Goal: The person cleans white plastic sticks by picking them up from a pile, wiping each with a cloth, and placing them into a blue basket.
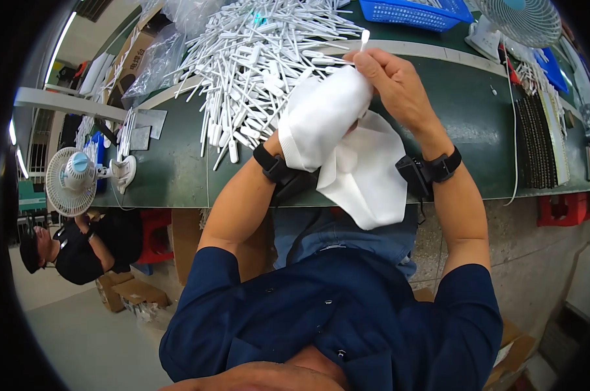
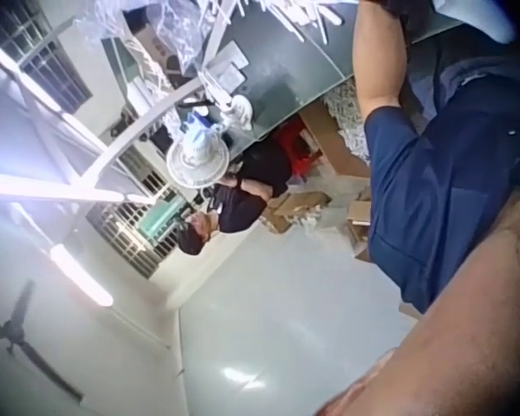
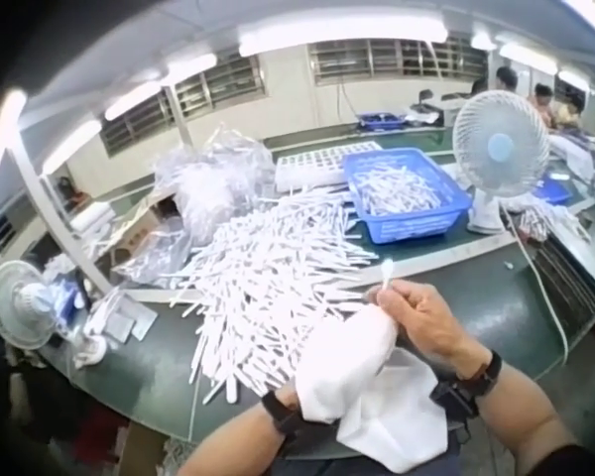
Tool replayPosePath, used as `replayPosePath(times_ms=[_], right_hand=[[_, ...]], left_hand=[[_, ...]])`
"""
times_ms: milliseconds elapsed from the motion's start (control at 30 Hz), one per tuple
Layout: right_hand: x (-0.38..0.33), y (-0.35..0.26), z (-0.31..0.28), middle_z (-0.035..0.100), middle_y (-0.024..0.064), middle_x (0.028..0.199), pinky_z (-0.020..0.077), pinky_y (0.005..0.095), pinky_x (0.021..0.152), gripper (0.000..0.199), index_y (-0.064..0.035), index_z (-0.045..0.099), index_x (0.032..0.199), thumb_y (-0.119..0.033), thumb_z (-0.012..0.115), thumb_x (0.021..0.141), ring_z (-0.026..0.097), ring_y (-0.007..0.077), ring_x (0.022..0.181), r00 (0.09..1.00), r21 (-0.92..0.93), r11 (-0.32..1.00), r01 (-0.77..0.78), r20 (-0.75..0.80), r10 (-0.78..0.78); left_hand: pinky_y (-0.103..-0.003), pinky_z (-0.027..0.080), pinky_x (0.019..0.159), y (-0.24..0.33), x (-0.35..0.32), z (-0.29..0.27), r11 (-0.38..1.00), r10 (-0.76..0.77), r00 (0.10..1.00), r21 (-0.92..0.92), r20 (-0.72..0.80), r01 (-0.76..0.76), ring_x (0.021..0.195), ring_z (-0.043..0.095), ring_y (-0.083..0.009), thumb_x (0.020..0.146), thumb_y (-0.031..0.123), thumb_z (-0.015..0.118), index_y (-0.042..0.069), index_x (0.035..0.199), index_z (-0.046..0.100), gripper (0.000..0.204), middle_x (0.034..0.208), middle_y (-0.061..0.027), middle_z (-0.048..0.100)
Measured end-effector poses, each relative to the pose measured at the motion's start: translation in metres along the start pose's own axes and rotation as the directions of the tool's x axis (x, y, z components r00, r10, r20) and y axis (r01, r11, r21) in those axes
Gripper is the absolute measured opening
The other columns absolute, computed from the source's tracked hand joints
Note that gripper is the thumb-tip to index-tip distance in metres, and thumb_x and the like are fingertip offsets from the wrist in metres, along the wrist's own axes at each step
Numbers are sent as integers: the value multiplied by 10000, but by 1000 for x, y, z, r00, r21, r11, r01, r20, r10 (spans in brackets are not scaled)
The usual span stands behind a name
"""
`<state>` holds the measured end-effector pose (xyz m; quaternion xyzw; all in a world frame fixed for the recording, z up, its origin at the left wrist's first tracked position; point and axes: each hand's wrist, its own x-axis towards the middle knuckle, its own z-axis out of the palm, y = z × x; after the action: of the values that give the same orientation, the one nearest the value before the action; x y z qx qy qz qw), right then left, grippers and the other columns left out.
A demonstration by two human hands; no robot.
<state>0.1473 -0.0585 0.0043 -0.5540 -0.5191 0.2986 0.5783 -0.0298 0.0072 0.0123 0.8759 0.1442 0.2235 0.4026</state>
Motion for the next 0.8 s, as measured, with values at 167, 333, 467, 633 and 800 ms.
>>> replayPosePath(times_ms=[167, 333, 467, 633, 800], right_hand=[[4, 13, -22, 624, -23, 799, 411, 207, 654, 358, -16, 729, 1102, -340, 578, 1073, 505, 60, 695, 1000, 120, 992, -26, 3, 26], [5, 12, -22, 653, 14, 772, 454, 218, 672, 342, -9, 730, 1043, -313, 577, 1077, 586, 74, 718, 989, 216, 976, -26, -136, 57], [6, 10, -19, 676, 41, 771, 480, 227, 685, 339, -2, 727, 1020, -306, 588, 1072, 625, 89, 733, 993, 310, 949, -46, -94, 78], [5, 8, -17, 690, 53, 787, 499, 244, 704, 333, 3, 726, 1023, -301, 598, 1067, 636, 103, 735, 994, 364, 930, -54, -65, 83], [3, 6, -15, 689, 51, 784, 510, 259, 731, 328, 9, 724, 1019, -293, 605, 1062, 637, 114, 727, 993, 448, 889, -94, -25, 117]], left_hand=[[-376, 476, 590, -9, 6, 5, 969, 107, 994, -223, 3, -104, 667, 607, -269, 896, 106, 607, 61, 896, 576, 55, 753, -78, 581], [-395, 473, 589, -9, 4, 5, 973, 227, 971, -30, -81, -230, 672, 605, -293, 851, 86, 643, 60, 890, 582, 77, 748, -91, 574], [-408, 465, 583, -3, 9, 4, 950, 313, 928, 79, -204, -303, 668, 596, -313, 838, 77, 642, 59, 882, 581, 77, 742, -103, 563], [-408, 461, 588, 7, 9, -2, 932, 244, 943, 324, -224, -164, 699, 612, -301, 826, 60, 640, 50, 880, 588, 75, 764, -102, 584], [-394, 458, 604, 17, 8, -15, 877, 157, 973, 477, -171, -58, 773, 653, -288, 805, 67, 637, 55, 841, 578, 70, 789, -115, 623]])
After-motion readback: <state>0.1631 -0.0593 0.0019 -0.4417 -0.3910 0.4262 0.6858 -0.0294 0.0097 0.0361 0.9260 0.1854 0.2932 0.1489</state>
